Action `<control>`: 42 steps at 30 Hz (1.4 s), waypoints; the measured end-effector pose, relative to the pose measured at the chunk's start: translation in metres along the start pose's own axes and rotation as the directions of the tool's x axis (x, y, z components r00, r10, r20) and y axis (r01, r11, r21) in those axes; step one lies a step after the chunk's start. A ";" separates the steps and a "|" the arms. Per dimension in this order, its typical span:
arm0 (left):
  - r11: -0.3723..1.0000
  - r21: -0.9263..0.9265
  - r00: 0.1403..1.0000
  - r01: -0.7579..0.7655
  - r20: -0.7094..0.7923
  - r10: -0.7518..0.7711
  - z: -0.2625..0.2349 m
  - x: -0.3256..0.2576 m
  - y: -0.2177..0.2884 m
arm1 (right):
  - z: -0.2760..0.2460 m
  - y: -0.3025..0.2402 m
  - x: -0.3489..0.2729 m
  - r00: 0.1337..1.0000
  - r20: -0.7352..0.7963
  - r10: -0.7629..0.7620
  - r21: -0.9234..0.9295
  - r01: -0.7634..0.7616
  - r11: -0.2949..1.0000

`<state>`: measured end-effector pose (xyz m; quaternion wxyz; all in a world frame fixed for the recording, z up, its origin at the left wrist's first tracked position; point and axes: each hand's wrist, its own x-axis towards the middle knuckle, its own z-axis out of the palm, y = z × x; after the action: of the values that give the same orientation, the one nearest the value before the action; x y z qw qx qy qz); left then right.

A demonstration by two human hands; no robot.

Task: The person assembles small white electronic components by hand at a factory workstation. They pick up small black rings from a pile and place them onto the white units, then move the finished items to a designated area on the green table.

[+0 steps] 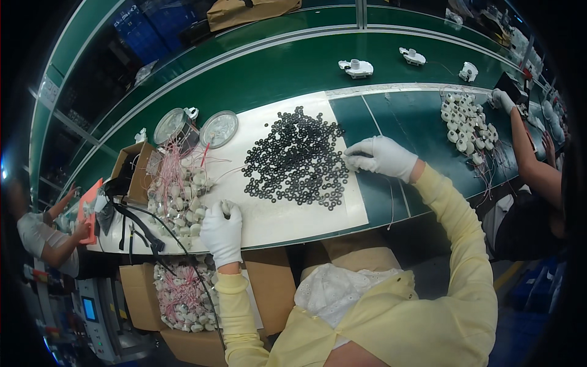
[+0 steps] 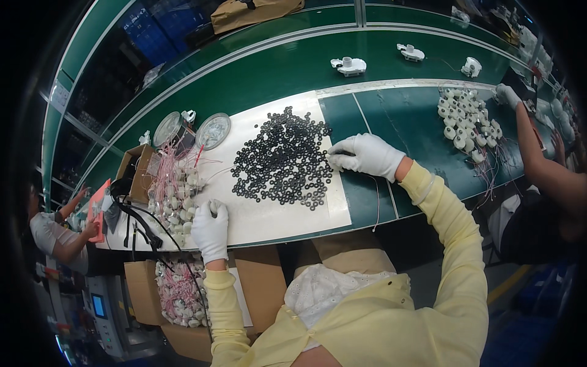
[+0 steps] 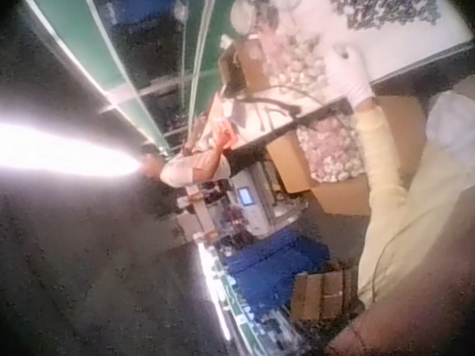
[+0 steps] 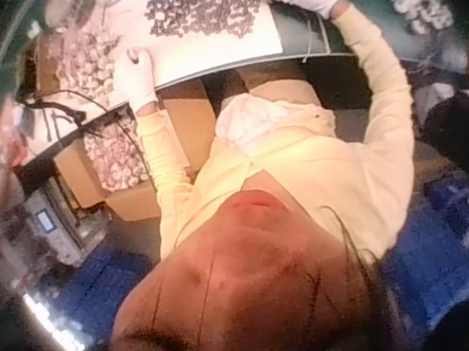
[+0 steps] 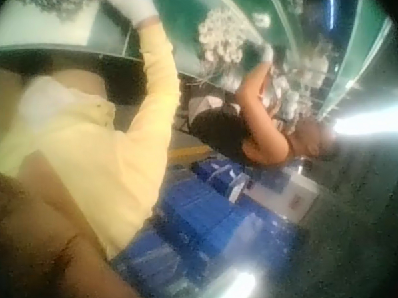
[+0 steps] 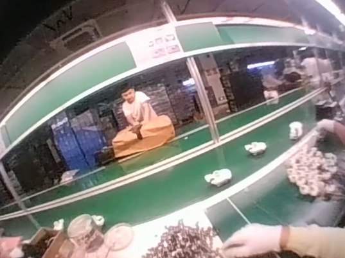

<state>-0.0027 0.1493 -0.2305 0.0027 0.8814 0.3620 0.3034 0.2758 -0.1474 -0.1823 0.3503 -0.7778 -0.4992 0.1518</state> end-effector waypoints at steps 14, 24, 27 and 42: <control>0.999 -0.010 0.996 -0.050 -0.073 0.049 0.009 -0.001 -0.004 | 0.002 -0.026 0.003 0.964 0.020 -0.267 -0.638 0.218 0.739; 0.999 -0.002 0.995 -0.048 -0.090 0.048 0.001 -0.003 -0.004 | 0.014 -0.033 0.006 0.959 0.062 -0.277 -0.760 0.225 0.610; 0.998 -0.034 0.994 -0.047 -0.102 0.043 0.004 -0.002 0.002 | 0.016 -0.017 -0.001 0.966 0.019 -0.259 -0.707 0.196 0.679; 0.996 -0.081 0.994 -0.026 -0.110 0.017 -0.001 -0.004 0.000 | 0.026 -0.016 0.000 0.979 0.006 -0.204 -0.742 0.141 0.656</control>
<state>-0.0052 0.1461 -0.2319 0.0158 0.8665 0.3393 0.3658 0.2503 -0.1329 -0.1899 0.0381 -0.8071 -0.5753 -0.1271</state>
